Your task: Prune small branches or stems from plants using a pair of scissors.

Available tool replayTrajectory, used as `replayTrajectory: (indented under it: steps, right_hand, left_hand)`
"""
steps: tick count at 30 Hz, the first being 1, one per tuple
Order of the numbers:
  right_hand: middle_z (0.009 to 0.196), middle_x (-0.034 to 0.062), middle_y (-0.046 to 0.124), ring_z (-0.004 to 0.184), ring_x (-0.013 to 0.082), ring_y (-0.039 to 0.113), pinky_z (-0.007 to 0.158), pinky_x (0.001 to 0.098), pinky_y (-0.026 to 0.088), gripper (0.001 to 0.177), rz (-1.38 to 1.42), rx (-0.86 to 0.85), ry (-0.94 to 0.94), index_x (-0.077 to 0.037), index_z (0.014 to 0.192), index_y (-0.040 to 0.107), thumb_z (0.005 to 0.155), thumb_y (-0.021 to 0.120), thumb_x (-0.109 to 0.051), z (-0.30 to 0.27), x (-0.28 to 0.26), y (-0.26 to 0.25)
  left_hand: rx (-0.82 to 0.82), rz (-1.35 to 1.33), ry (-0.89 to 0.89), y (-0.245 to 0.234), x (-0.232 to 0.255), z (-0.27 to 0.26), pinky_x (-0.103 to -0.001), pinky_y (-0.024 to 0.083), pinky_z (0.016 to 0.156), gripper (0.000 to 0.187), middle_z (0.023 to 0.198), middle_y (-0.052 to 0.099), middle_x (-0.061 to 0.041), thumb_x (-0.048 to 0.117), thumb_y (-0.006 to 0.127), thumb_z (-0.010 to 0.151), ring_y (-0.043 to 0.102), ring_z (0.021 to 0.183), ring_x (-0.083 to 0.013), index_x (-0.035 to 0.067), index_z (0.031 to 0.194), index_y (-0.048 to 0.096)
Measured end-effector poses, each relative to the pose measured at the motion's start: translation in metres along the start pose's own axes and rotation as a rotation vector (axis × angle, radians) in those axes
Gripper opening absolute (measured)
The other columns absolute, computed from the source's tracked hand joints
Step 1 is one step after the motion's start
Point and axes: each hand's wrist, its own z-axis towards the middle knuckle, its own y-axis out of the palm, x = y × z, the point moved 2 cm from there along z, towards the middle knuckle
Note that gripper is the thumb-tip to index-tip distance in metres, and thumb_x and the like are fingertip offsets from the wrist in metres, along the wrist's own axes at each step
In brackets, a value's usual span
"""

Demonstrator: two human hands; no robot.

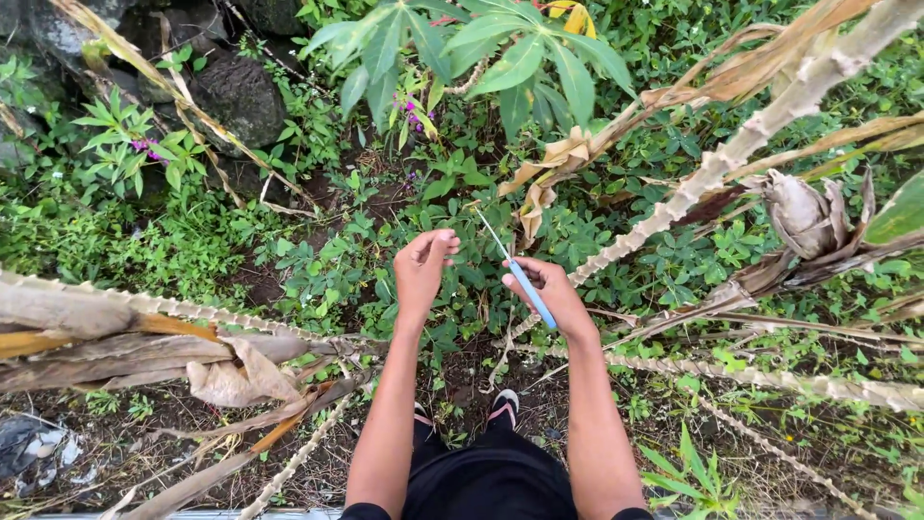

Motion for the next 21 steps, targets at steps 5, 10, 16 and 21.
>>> replayTrajectory:
  steps: [5, 10, 16, 21]
  right_hand:
    - [0.07, -0.0093, 0.055, 0.057, 0.0, 0.044, 0.049, 0.0192, 0.032, 0.038, 0.021, 0.06, -0.041, -0.004, 0.125, 0.071, 0.092, 0.076, -0.023, -0.002, 0.011, -0.013]
    - [0.079, -0.0085, 0.06, 0.064, 0.0001, 0.047, 0.052, 0.0191, 0.037, 0.039, 0.044, 0.103, -0.091, -0.002, 0.124, 0.07, 0.092, 0.077, -0.023, -0.013, 0.007, -0.026]
    - [0.079, -0.0081, 0.063, 0.063, 0.0021, 0.051, 0.053, 0.0199, 0.041, 0.042, 0.008, 0.122, -0.018, -0.005, 0.126, 0.067, 0.09, 0.076, -0.025, -0.035, 0.007, -0.048]
    - [0.079, -0.0081, 0.059, 0.065, 0.0019, 0.049, 0.055, 0.0203, 0.04, 0.046, -0.002, 0.108, -0.018, -0.004, 0.128, 0.069, 0.088, 0.078, -0.026, -0.049, 0.025, -0.065]
  left_hand:
    - [-0.002, -0.056, -0.024, 0.014, 0.014, -0.004, -0.025, 0.058, 0.075, 0.028, 0.102, 0.077, -0.009, 0.021, 0.057, 0.106, 0.072, 0.088, -0.012, 0.002, 0.123, 0.07]
    - [-0.038, -0.066, 0.003, 0.035, 0.012, -0.007, -0.026, 0.056, 0.076, 0.029, 0.102, 0.077, -0.009, 0.019, 0.055, 0.107, 0.071, 0.09, -0.0122, 0.001, 0.124, 0.068]
    - [-0.089, -0.082, -0.005, 0.071, -0.002, -0.01, -0.026, 0.057, 0.08, 0.028, 0.103, 0.076, -0.008, 0.019, 0.054, 0.107, 0.072, 0.092, -0.0124, 0.001, 0.125, 0.067]
    - [-0.128, -0.121, -0.042, 0.103, -0.014, -0.017, -0.027, 0.056, 0.082, 0.029, 0.103, 0.076, -0.008, 0.019, 0.053, 0.107, 0.071, 0.092, -0.0122, 0.0, 0.124, 0.067]
